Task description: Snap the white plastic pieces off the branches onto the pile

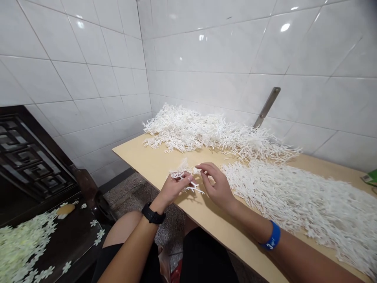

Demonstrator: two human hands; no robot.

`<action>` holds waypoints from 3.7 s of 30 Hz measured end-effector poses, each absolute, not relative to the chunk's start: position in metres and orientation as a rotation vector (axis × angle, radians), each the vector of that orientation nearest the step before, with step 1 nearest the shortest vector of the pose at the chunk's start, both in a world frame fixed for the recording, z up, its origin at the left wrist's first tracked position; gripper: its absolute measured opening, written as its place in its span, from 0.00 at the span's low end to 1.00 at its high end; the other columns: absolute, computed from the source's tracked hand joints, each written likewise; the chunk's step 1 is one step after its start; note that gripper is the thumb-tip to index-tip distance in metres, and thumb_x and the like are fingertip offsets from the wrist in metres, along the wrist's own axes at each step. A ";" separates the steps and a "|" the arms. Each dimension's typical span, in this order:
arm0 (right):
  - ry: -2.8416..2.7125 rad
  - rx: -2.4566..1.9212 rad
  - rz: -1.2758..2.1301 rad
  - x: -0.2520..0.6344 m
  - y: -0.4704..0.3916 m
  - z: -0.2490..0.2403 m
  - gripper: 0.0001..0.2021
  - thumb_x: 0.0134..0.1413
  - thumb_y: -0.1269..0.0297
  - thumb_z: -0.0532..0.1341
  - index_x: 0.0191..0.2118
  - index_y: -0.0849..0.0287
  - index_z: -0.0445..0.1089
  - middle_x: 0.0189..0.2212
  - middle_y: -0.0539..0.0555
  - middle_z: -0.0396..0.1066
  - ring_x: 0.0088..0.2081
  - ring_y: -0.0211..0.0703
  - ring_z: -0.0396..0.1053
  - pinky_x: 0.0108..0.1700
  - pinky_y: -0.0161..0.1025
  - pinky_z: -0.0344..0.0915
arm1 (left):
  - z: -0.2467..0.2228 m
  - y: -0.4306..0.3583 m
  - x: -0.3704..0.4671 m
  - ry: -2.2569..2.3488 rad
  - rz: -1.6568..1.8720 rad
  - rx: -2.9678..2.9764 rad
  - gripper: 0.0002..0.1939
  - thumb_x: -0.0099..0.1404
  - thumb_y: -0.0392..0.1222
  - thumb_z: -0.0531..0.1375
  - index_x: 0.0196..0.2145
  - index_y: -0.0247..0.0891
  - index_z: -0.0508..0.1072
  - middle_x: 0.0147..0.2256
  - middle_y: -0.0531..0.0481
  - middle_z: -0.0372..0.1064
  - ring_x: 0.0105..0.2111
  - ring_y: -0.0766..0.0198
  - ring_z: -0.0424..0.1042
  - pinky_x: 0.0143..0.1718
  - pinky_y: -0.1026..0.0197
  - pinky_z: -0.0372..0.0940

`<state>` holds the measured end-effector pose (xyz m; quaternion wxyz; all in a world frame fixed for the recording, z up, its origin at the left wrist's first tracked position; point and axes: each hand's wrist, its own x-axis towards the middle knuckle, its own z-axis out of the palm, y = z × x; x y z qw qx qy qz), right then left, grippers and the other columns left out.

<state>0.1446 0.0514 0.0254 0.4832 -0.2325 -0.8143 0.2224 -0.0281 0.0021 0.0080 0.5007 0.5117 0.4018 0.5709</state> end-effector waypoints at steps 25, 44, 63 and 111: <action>-1.873 -0.863 1.603 0.144 0.069 0.029 0.26 0.48 0.39 0.65 0.22 0.59 0.65 0.15 0.45 0.59 0.18 0.33 0.55 0.23 0.35 0.51 | 0.007 -0.002 -0.015 1.751 1.336 2.038 0.18 0.69 0.34 0.53 0.55 0.40 0.70 0.53 0.42 0.71 0.52 0.54 0.68 0.52 0.54 0.61; -1.790 -0.664 1.517 0.136 0.060 0.030 0.21 0.52 0.44 0.64 0.24 0.58 0.68 0.20 0.48 0.61 0.24 0.37 0.59 0.29 0.37 0.58 | 0.015 -0.010 -0.028 1.021 1.242 1.492 0.42 0.62 0.74 0.44 0.60 0.43 0.68 0.61 0.42 0.64 0.65 0.51 0.56 0.65 0.51 0.50; -2.326 -0.382 1.002 0.151 0.069 0.033 0.13 0.62 0.64 0.56 0.41 0.54 0.79 0.36 0.54 0.79 0.36 0.46 0.73 0.41 0.41 0.66 | 0.032 0.000 -0.042 0.873 1.033 1.488 0.32 0.66 0.65 0.54 0.61 0.47 0.67 0.64 0.46 0.59 0.67 0.50 0.54 0.66 0.48 0.52; -2.400 -0.939 0.851 0.155 0.069 0.038 0.20 0.59 0.58 0.55 0.18 0.57 0.53 0.16 0.47 0.54 0.21 0.35 0.51 0.27 0.37 0.46 | 0.007 0.018 -0.022 1.403 1.641 1.176 0.22 0.72 0.48 0.48 0.41 0.32 0.78 0.43 0.38 0.78 0.43 0.56 0.76 0.50 0.51 0.68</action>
